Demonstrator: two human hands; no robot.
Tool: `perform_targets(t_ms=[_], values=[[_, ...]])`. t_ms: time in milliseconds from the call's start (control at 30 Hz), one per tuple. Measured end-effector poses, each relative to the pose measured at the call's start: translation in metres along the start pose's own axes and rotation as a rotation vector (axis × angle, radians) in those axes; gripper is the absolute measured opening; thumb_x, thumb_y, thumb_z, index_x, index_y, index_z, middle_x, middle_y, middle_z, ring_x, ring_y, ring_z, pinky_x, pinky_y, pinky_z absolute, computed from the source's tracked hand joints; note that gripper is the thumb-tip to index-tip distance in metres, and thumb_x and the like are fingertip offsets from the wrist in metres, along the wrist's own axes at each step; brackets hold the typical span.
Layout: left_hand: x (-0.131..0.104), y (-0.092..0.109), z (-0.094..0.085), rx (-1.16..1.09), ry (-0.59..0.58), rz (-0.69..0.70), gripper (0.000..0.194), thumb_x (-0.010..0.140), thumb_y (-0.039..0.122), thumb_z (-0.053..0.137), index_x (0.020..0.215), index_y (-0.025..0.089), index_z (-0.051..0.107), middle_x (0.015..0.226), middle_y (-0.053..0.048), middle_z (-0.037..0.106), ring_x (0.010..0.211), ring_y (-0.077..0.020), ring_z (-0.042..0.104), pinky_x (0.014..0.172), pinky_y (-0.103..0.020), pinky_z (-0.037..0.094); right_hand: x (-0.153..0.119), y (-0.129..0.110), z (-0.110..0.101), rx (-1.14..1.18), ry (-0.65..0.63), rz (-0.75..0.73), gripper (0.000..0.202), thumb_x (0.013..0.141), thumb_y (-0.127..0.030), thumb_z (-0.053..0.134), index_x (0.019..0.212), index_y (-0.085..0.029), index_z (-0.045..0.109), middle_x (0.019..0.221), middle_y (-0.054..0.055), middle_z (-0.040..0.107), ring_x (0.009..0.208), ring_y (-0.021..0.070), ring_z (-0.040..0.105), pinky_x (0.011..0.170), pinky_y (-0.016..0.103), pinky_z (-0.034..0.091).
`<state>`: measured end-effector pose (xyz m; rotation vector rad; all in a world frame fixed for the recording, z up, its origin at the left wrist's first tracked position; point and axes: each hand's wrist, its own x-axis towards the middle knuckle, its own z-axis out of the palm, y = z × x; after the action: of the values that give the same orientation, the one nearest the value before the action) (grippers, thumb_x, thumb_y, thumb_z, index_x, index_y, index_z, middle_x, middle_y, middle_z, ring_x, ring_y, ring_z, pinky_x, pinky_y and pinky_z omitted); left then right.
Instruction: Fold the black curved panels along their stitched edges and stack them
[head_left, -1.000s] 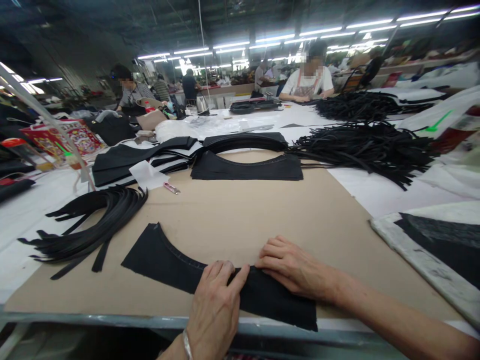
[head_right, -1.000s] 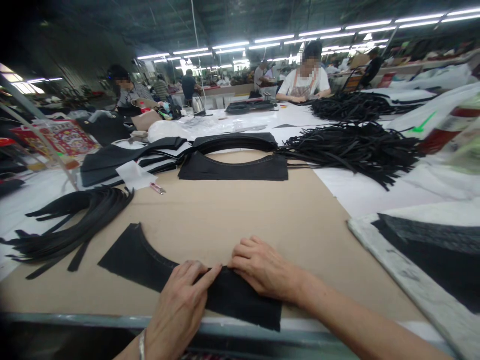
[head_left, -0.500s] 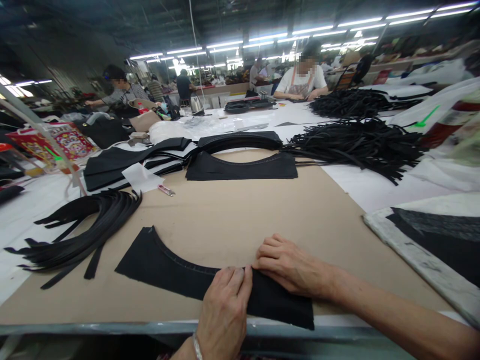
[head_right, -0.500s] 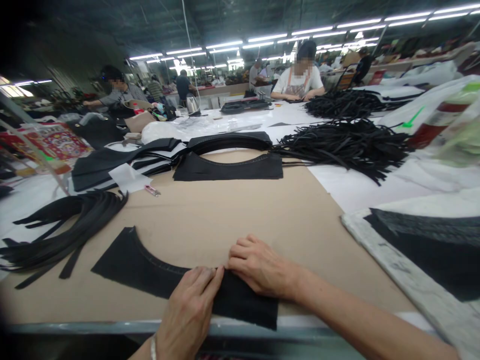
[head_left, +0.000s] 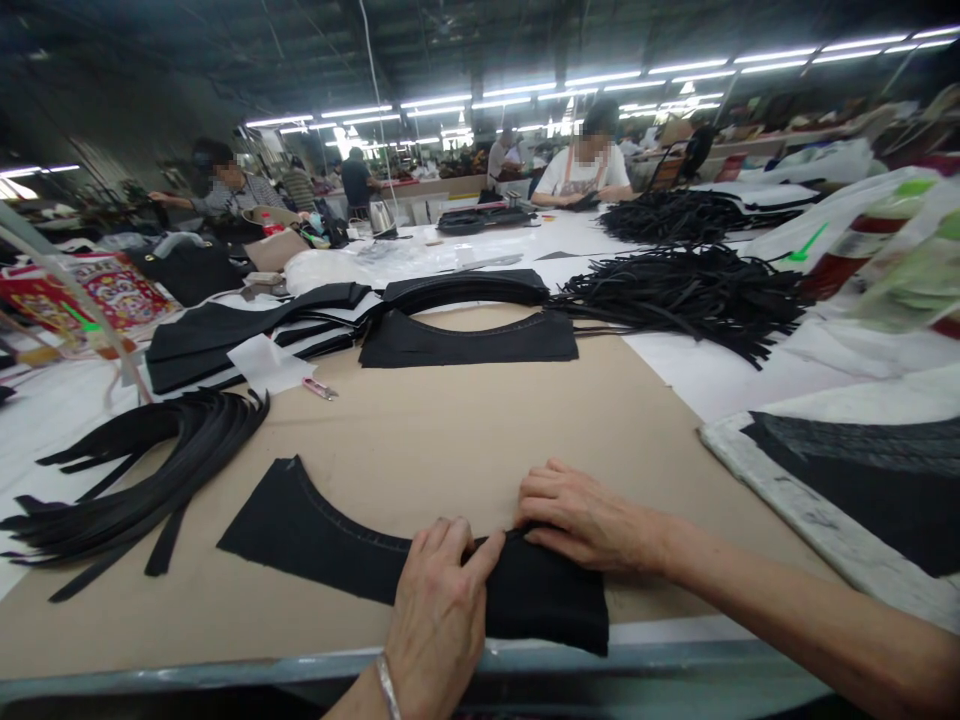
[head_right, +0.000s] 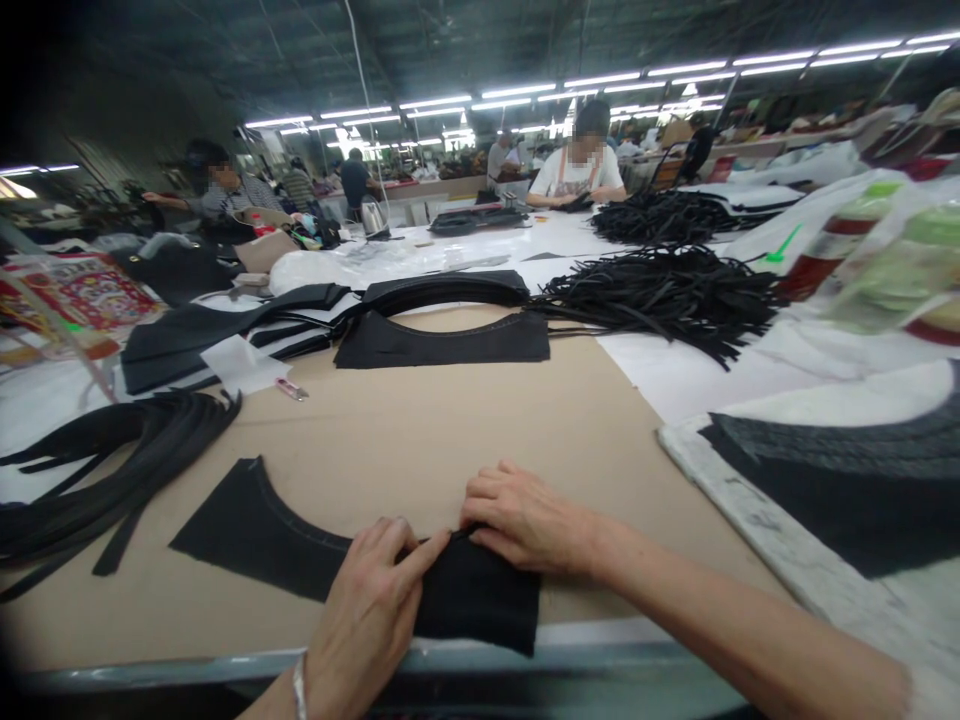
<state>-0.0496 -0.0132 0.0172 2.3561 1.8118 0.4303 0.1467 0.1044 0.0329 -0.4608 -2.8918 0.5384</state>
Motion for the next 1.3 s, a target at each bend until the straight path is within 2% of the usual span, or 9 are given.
perform_targets(t_ms=[233,367,467,600,767,967,1133,1300], values=[[-0.001,-0.002,0.005,0.074,0.030,0.036,0.050,0.084,0.004,0.040,0.125,0.029,0.054,0.096,-0.006,0.056,0.089,-0.0212,0.050,0.081,-0.040,0.044,-0.001,-0.001,-0.002,-0.123,-0.039,-0.110,0.018,0.091,-0.016,0.041,0.093,-0.019,0.059,0.087,0.003,0.059,0.080,0.0160,0.047,0.079,0.032,0.031],[-0.001,-0.001,0.010,0.109,0.087,0.138,0.047,0.083,0.001,0.038,0.123,0.019,0.055,0.111,-0.009,0.056,0.100,-0.0226,0.050,0.089,-0.040,0.042,-0.005,-0.002,0.000,-0.164,-0.035,-0.132,0.021,0.089,-0.013,0.040,0.099,-0.018,0.058,0.087,0.004,0.059,0.079,0.0166,0.046,0.080,0.033,0.031],[0.001,0.001,0.012,0.074,0.064,0.180,0.045,0.083,0.000,0.036,0.123,0.012,0.053,0.105,-0.009,0.059,0.096,-0.0213,0.051,0.090,-0.038,0.043,-0.006,-0.003,0.001,-0.177,-0.032,-0.136,0.024,0.090,-0.013,0.038,0.103,-0.019,0.057,0.089,0.004,0.059,0.079,0.0171,0.045,0.081,0.034,0.031],[0.003,0.003,0.013,0.086,0.032,0.186,0.046,0.083,0.001,0.037,0.126,0.013,0.051,0.096,-0.008,0.060,0.089,-0.0218,0.052,0.084,-0.038,0.046,-0.007,-0.003,0.002,-0.185,-0.030,-0.133,0.025,0.090,-0.013,0.038,0.106,-0.018,0.057,0.090,0.005,0.059,0.080,0.0177,0.045,0.081,0.034,0.031],[0.003,0.003,0.014,0.143,0.071,0.251,0.047,0.081,0.001,0.039,0.126,0.011,0.051,0.099,-0.009,0.060,0.091,-0.0229,0.052,0.087,-0.039,0.044,-0.009,-0.006,-0.001,-0.145,-0.021,-0.077,0.024,0.091,-0.014,0.039,0.104,-0.018,0.058,0.090,0.006,0.060,0.083,0.0179,0.047,0.081,0.034,0.031],[0.010,0.008,0.006,-0.047,0.052,0.090,0.040,0.082,0.001,0.037,0.110,0.019,0.059,0.099,-0.007,0.058,0.090,-0.0215,0.051,0.085,-0.040,0.044,-0.015,-0.003,-0.012,-0.006,0.012,0.079,0.024,0.089,-0.024,0.051,0.113,-0.019,0.053,0.100,0.006,0.059,0.093,0.0188,0.049,0.083,0.033,0.032],[0.022,0.018,0.010,-0.194,0.035,0.062,0.046,0.081,-0.003,0.034,0.113,0.019,0.057,0.099,-0.006,0.057,0.091,-0.0205,0.050,0.084,-0.038,0.046,-0.016,0.002,-0.013,0.024,-0.020,0.085,0.016,0.088,-0.021,0.052,0.102,-0.021,0.058,0.096,0.003,0.059,0.092,0.0175,0.050,0.083,0.032,0.033],[0.024,0.022,0.014,-0.229,-0.016,0.053,0.042,0.081,-0.003,0.034,0.106,0.018,0.060,0.095,-0.006,0.056,0.090,-0.0197,0.050,0.083,-0.036,0.047,-0.015,0.004,-0.011,-0.023,-0.007,0.030,0.019,0.088,-0.017,0.049,0.102,-0.022,0.061,0.091,0.003,0.060,0.089,0.0165,0.050,0.083,0.032,0.032]])
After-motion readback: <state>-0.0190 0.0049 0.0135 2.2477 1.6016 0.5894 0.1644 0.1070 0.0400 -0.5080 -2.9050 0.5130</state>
